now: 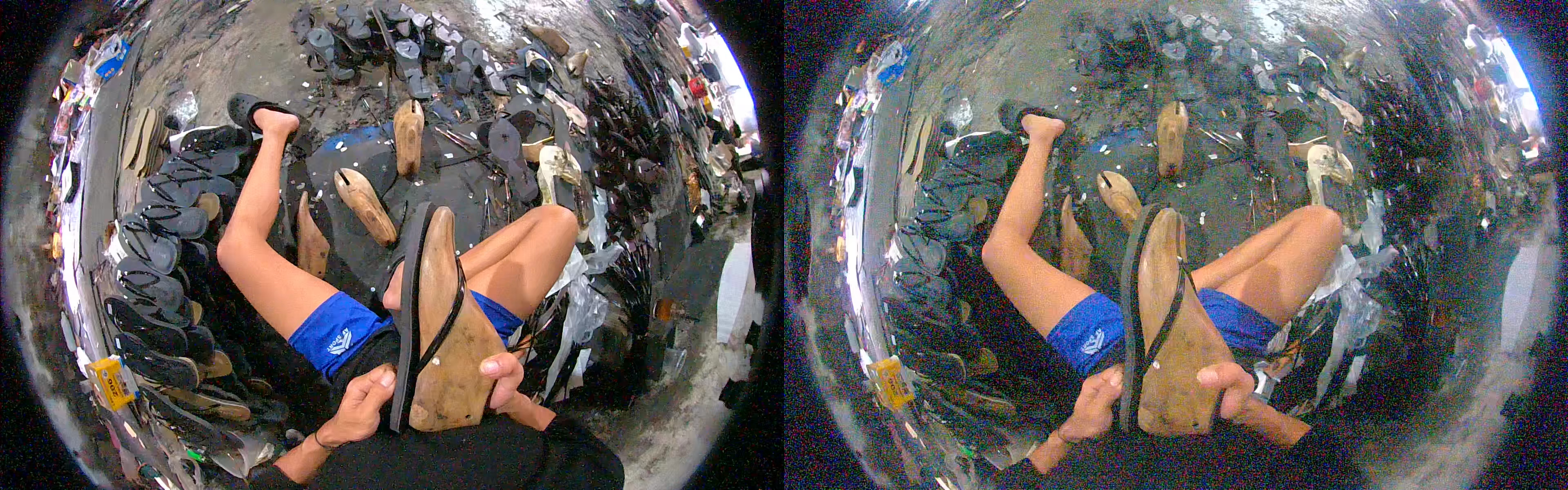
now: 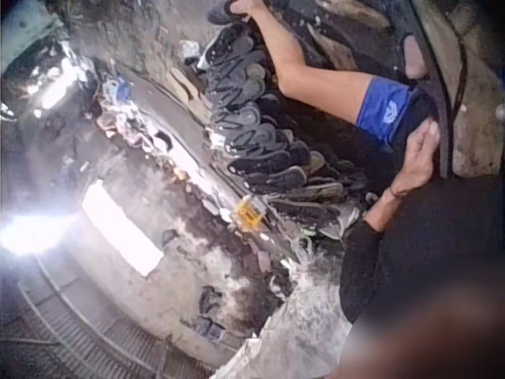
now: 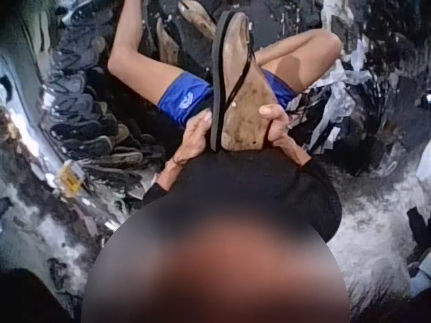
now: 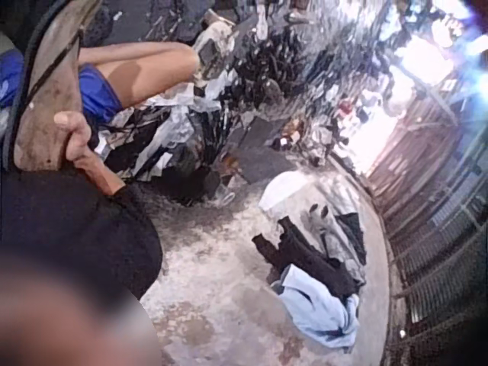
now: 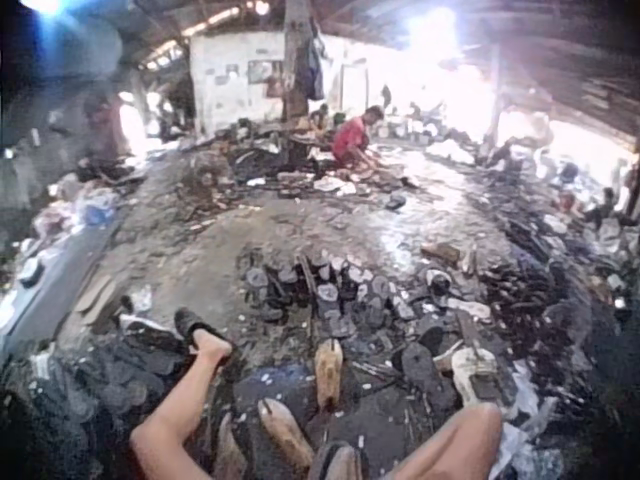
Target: The person sits on the floor and repeatedly picks up flip-flop straps and soles, then presses the strap into the sole to assemble them. The person handles the components one at a time, turning them over to align and secure the strap before placing the finished pair aside.
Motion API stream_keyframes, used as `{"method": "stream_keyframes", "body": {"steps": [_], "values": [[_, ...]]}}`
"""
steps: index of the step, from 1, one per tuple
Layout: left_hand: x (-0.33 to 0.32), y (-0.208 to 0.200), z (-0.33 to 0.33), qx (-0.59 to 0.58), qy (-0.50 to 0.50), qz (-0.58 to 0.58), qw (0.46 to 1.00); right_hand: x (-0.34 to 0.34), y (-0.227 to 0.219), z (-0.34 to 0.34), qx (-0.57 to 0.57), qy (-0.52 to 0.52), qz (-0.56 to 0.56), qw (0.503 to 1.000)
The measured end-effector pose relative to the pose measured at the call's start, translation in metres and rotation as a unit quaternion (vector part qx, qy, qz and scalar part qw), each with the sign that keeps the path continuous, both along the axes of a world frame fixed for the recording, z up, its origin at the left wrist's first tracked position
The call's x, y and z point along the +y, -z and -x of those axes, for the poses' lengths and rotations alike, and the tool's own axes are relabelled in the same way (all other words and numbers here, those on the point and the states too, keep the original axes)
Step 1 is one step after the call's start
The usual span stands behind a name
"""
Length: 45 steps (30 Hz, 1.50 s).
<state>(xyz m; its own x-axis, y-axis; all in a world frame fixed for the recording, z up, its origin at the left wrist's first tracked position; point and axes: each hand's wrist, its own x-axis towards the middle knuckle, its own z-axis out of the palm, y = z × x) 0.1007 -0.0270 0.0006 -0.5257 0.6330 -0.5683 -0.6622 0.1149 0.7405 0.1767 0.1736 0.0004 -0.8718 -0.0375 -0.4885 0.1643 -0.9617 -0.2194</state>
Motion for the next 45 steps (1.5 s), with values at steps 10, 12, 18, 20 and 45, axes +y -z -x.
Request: {"method": "stream_keyframes", "body": {"steps": [10,12,18,20,45], "values": [[0.014,0.030,0.021,-0.025,0.004,-0.153,0.988,0.029,0.029,0.033,0.026,-0.086,-0.242,0.966],[0.009,0.036,0.031,0.061,-0.063,-0.160,0.983,0.034,0.043,0.049,0.058,-0.114,-0.378,0.917],[-0.019,0.061,0.038,0.158,-0.066,0.007,0.985,-0.007,0.098,0.086,0.031,-0.355,-0.436,0.826],[-0.021,0.074,0.026,0.186,-0.033,0.092,0.978,-0.022,0.114,0.079,0.041,-0.323,-0.496,0.805],[0.052,0.041,0.169,0.326,-0.423,0.048,0.844,0.038,0.032,0.090,0.087,-0.226,-0.498,0.833]]}}
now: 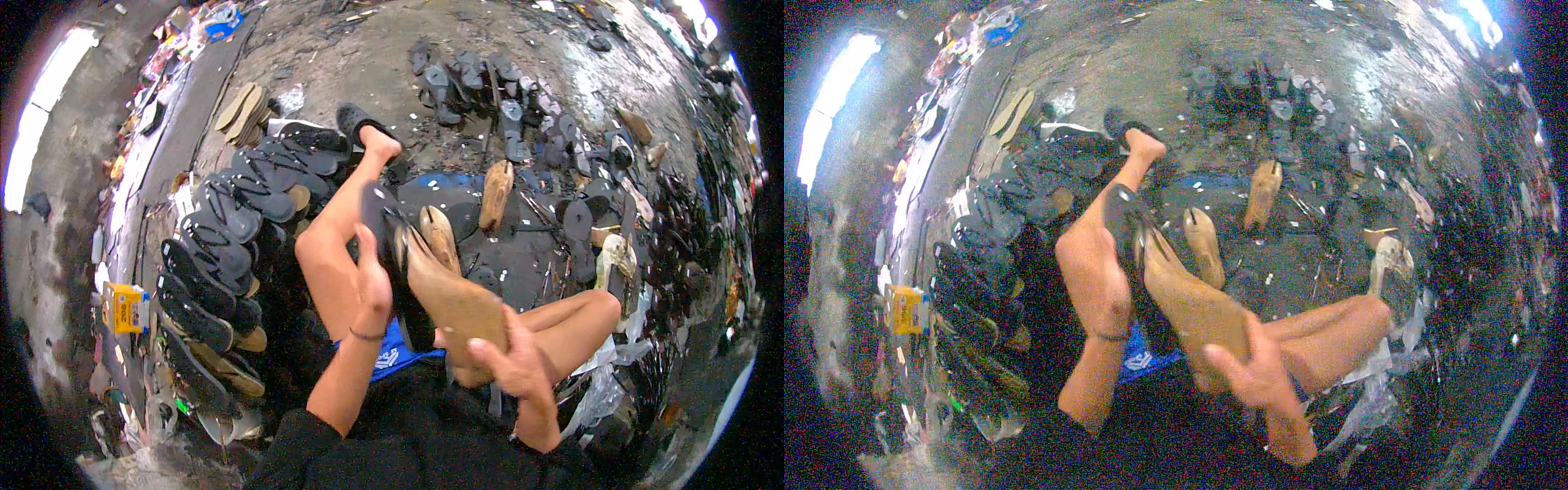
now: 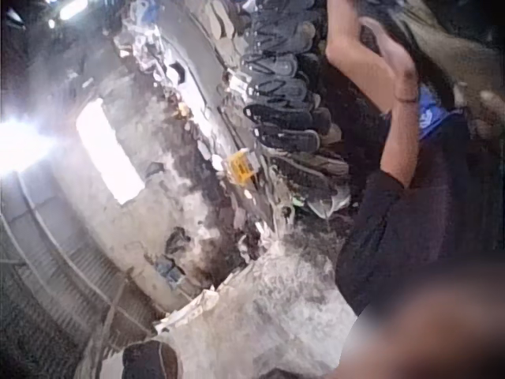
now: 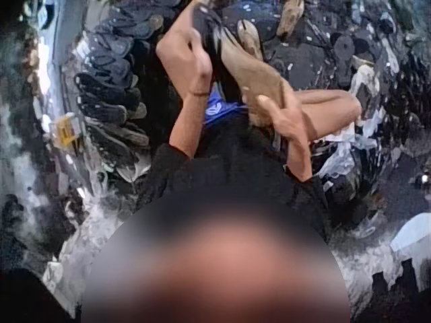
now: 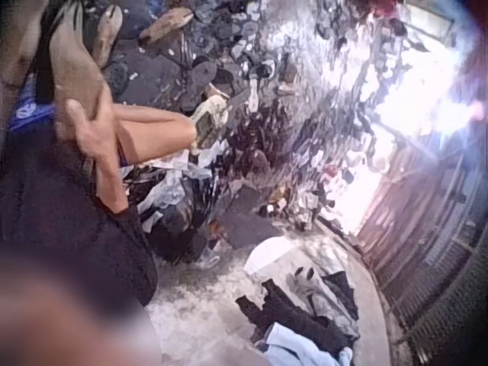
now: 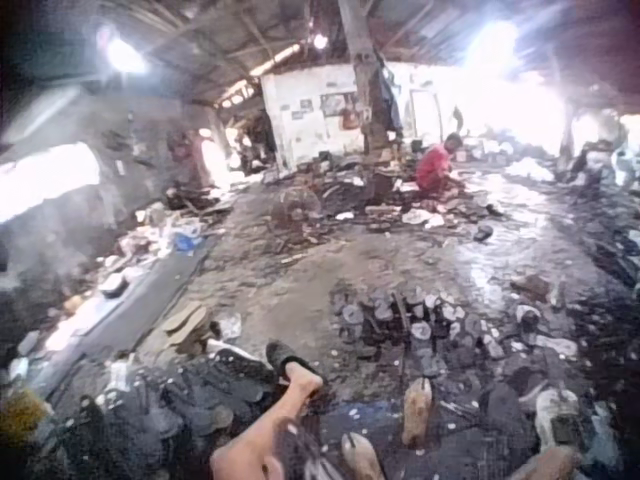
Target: The person sits on the floor and repeatedly picks up flip-flop straps and soles, then presses the strap into the sole to assemble them. The person handles the components one at a time, turning them over to align and secure the strap before placing the finished pair aside.
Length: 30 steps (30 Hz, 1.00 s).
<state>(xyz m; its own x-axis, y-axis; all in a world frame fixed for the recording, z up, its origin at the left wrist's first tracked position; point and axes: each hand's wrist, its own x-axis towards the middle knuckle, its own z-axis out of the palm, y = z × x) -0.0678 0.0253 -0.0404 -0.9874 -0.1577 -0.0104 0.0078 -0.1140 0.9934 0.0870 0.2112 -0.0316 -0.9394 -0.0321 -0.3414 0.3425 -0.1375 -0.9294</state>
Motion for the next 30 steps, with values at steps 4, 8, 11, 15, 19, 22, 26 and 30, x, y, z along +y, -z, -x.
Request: {"method": "stream_keyframes", "body": {"steps": [4,8,11,15,19,22,26,30], "values": [[-0.026,-0.029,0.026,-0.092,0.107,-0.215,0.966,0.056,0.039,0.007,-0.048,0.056,-0.245,0.967],[-0.017,-0.010,-0.008,-0.186,0.200,-0.304,0.913,0.062,0.080,0.060,0.050,0.051,-0.515,0.854],[0.001,0.014,-0.032,-0.233,0.207,-0.377,0.872,0.047,0.062,0.096,0.091,0.122,-0.114,0.982],[0.010,0.024,-0.036,-0.281,0.281,-0.435,0.808,0.017,0.020,0.146,0.230,-0.099,-0.141,0.958],[-0.002,0.016,-0.053,-0.199,0.275,-0.086,0.937,-0.012,0.030,0.191,0.180,-0.136,-0.259,0.939],[-0.024,0.023,-0.042,-0.082,0.106,-0.048,0.990,-0.022,0.059,0.207,0.198,-0.064,-0.217,0.954],[-0.120,0.036,0.077,0.046,-0.105,0.189,0.975,-0.024,0.094,0.204,0.062,-0.064,-0.058,0.994],[-0.238,0.030,0.200,0.007,-0.170,0.274,0.947,-0.023,0.121,0.188,-0.004,-0.064,-0.109,0.992]]}}
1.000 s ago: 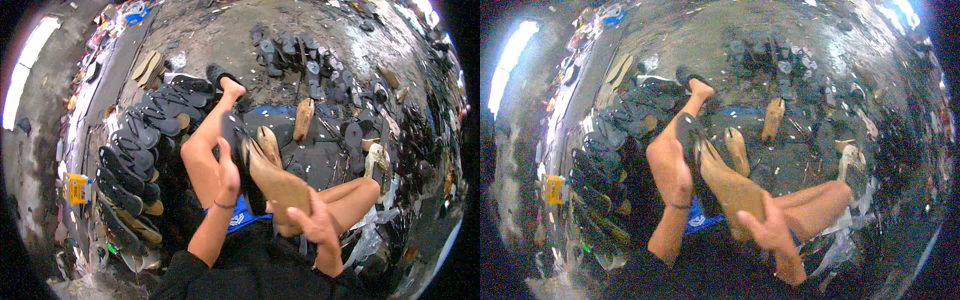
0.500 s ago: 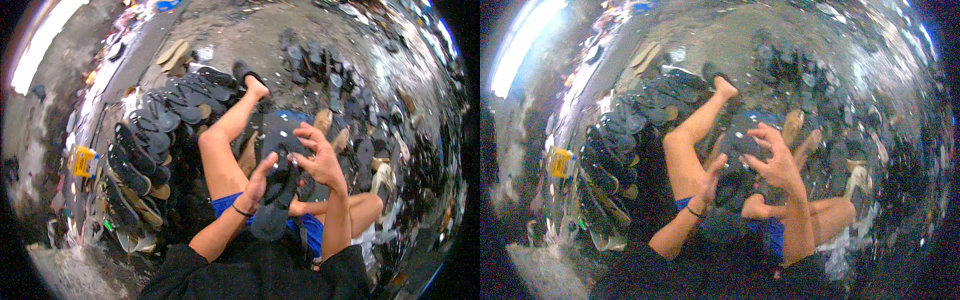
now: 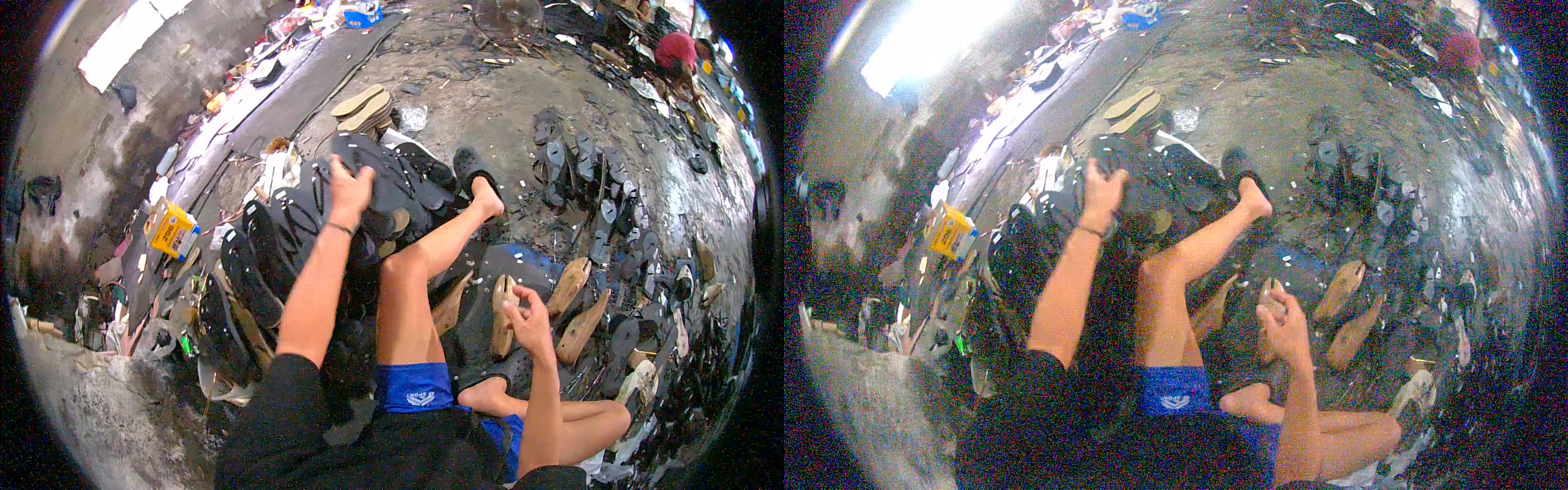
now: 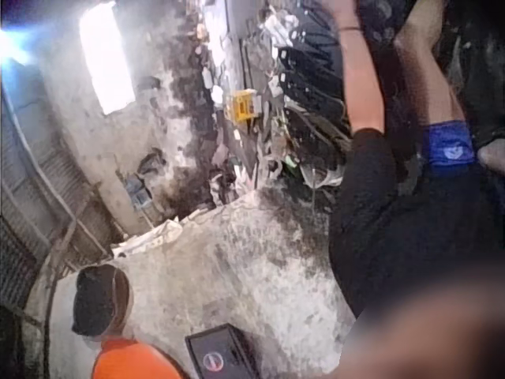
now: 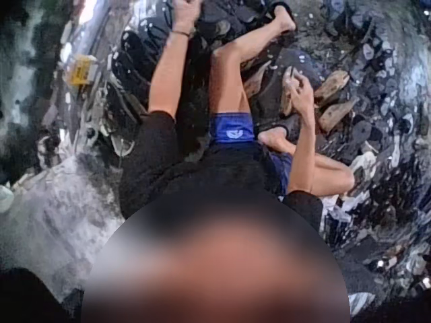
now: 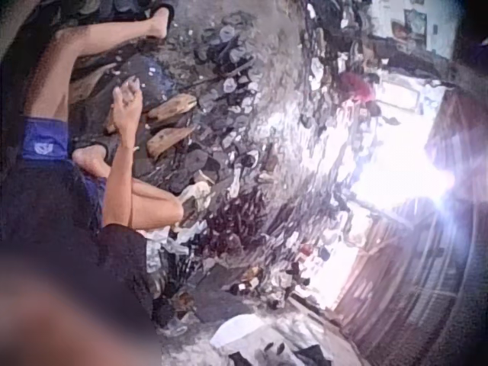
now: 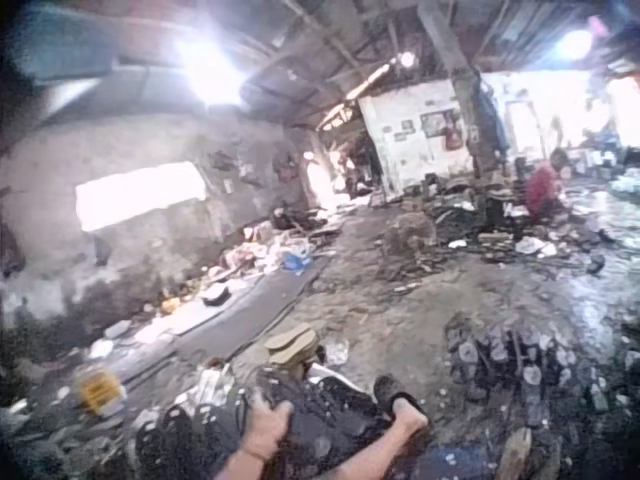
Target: The person sits on the floor and repeatedly picks up flip-flop straps and soles, then presses the strap into the sole to assemble them. The person handles the components one at a time, turning them over to align and secure the strap before placing the finished pair aside.
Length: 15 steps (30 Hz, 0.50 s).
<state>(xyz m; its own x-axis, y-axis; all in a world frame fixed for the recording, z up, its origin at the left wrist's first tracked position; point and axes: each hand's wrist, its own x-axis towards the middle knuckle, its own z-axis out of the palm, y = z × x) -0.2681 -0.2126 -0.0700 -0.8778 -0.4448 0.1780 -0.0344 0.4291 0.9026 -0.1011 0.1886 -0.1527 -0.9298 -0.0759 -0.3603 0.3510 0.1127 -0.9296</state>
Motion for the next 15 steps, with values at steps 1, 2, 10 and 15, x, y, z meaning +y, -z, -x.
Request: {"method": "stream_keyframes", "body": {"steps": [1,2,10,15], "values": [[-0.018,-0.001,0.019,-0.106,-0.082,0.151,0.979,0.001,0.006,-0.004,-0.032,0.010,0.031,0.999],[-0.031,-0.001,0.032,-0.182,-0.152,0.302,0.923,0.002,0.012,-0.008,0.017,0.011,0.014,1.000],[-0.051,0.004,0.035,-0.251,-0.061,0.593,0.763,0.032,0.058,0.054,0.071,-0.019,-0.116,0.990],[-0.010,-0.011,0.034,-0.084,-0.035,0.630,0.771,0.074,0.093,0.193,0.153,0.032,-0.321,0.934]]}}
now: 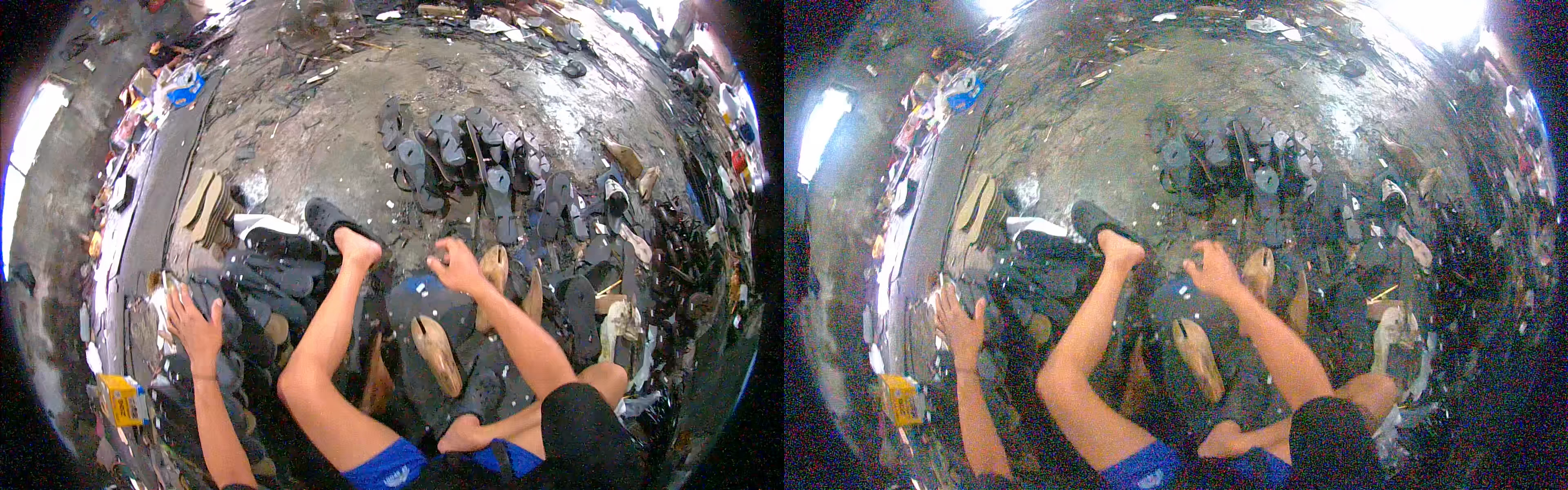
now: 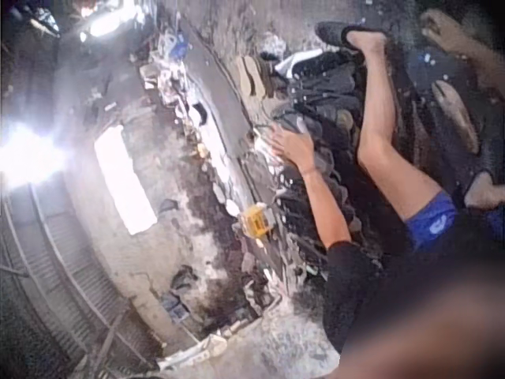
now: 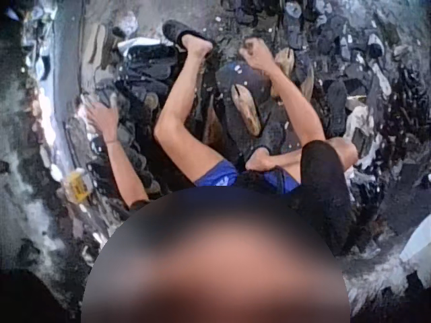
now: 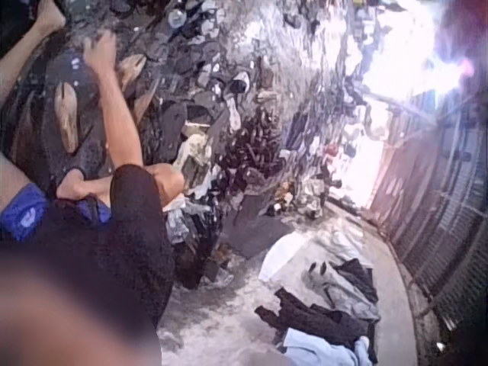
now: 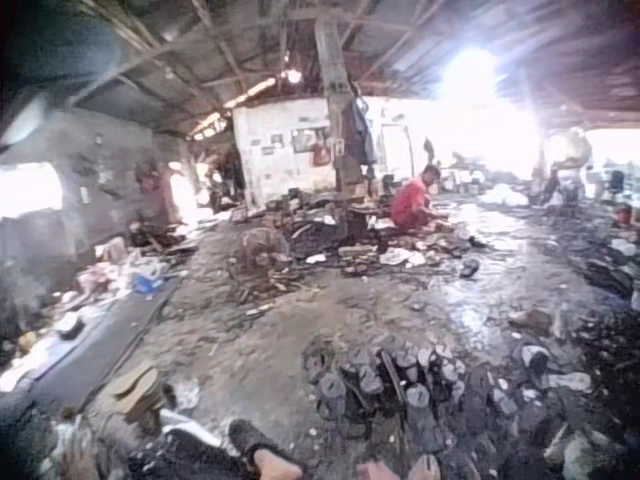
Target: The person sits on the floor and repeatedly picks up flip-flop straps and soles, then presses the strap into the sole to assemble them. The person handles the components one at a time, turning them over to align and secure the strap before placing the finished pair aside.
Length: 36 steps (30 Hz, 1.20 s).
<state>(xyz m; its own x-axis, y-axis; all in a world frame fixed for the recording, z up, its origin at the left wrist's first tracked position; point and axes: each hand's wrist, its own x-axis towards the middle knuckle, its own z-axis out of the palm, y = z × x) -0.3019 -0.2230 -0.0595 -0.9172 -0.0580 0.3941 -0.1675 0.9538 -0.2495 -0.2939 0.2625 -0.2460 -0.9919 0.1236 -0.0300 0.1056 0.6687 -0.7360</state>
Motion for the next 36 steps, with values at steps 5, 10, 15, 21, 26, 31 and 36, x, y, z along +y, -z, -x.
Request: {"method": "stream_keyframes", "body": {"steps": [5,10,15,21,26,31,36], "values": [[0.126,0.054,0.073,-0.154,0.274,-0.322,0.893,0.061,0.022,0.154,0.151,0.059,-0.218,0.962],[0.297,0.197,0.207,-0.374,0.138,-0.570,0.719,0.148,0.016,0.283,0.034,0.174,-0.224,0.958],[0.408,0.315,0.268,-0.240,0.132,-0.695,0.665,0.213,0.052,0.329,-0.113,0.104,-0.232,0.960],[0.411,0.319,0.169,-0.286,0.158,-0.713,0.620,0.175,0.070,0.237,-0.080,-0.122,-0.235,0.961],[0.353,0.233,0.016,-0.431,0.090,-0.686,0.579,0.130,0.011,0.110,-0.101,-0.246,-0.212,0.940],[0.291,0.115,0.038,-0.510,0.124,-0.442,0.728,0.182,0.001,0.140,0.142,0.022,-0.203,0.969],[0.366,0.141,0.200,-0.113,0.309,-0.560,0.760,0.245,0.041,0.225,-0.128,0.208,-0.392,0.887]]}}
